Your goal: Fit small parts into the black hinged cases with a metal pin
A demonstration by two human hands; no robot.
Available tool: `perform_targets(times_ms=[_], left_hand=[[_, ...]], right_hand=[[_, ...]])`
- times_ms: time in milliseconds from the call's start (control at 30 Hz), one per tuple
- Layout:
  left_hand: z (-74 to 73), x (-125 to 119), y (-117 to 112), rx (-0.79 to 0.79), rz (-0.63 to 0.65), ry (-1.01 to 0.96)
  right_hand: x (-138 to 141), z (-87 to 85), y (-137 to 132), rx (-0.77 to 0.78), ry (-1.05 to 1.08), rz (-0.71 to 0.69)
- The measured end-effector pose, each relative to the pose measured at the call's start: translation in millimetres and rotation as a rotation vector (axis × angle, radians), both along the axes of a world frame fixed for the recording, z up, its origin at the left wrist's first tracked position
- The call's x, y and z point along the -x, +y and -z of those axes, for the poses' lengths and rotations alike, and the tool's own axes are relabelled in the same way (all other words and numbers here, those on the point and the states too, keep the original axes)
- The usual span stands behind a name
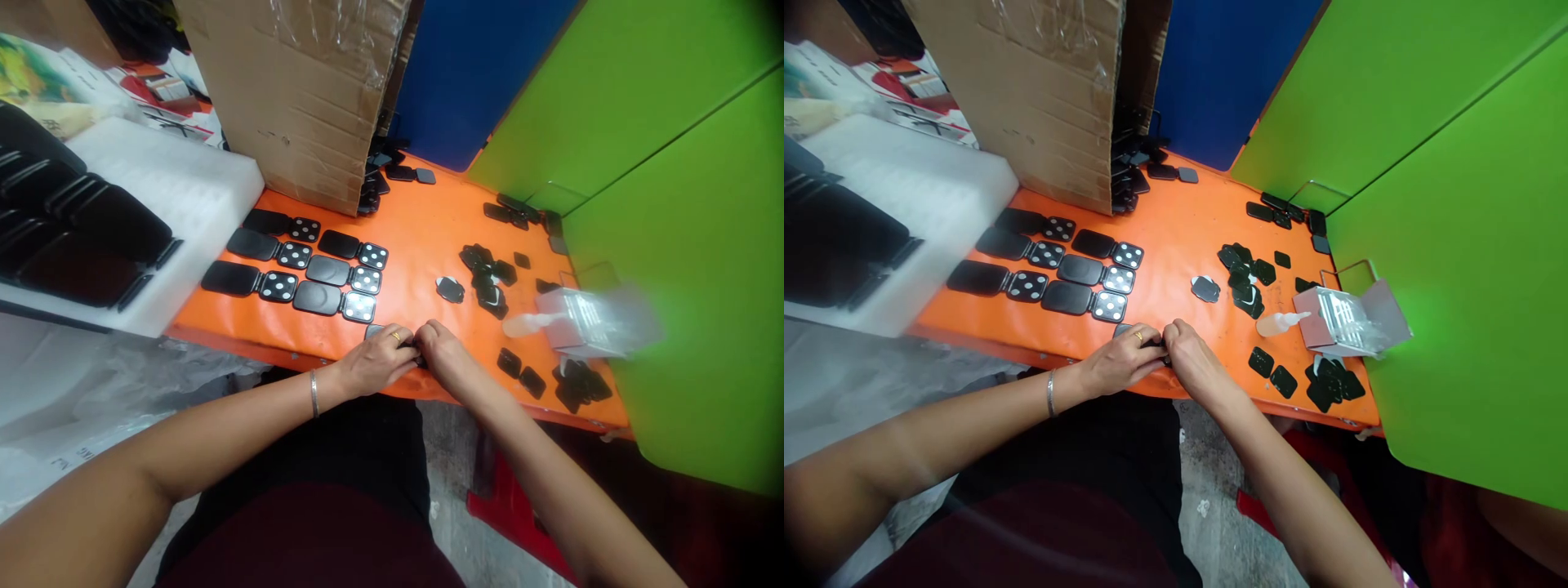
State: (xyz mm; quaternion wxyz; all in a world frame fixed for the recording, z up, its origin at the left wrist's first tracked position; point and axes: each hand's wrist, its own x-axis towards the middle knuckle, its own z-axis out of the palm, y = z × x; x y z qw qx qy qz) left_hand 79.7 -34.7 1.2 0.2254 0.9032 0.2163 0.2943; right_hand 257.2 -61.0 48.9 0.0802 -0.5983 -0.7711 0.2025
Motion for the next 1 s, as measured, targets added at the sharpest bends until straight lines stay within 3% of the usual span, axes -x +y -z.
perform_targets(times_ms=[167,333,500,633,833,1000], left_hand=[[-0.6,1.2,-2.9,0.061,-0.029,-0.07],[-2.8,0.5,-3.3,0.059,-0.032,-0.042],[-7.0,0.6,-2.0,0.026,-0.017,0.046],[-8.5,-0.1,0.1,-0.008,-0.01,0.072],[-6.4,-2.7,2.1,-0.103,-0.001,0.125],[-7.4,-2.5,2.6,-0.14,0.002,0.158]], right_hand=[[-8.2,-2.8,-0.8,0.044,0.154,0.045],[-13.8,4.8,0.2,0.001,0.205,0.11],[-11.6,13.6,5.0,-0.027,0.151,0.084],[-14.4,7.1,11.6,0.02,0.179,0.019],[-23.2,-15.0,27.9,0.252,0.31,-0.122],[-37.1,-16.2,21.8,0.592,0.65,-0.003]])
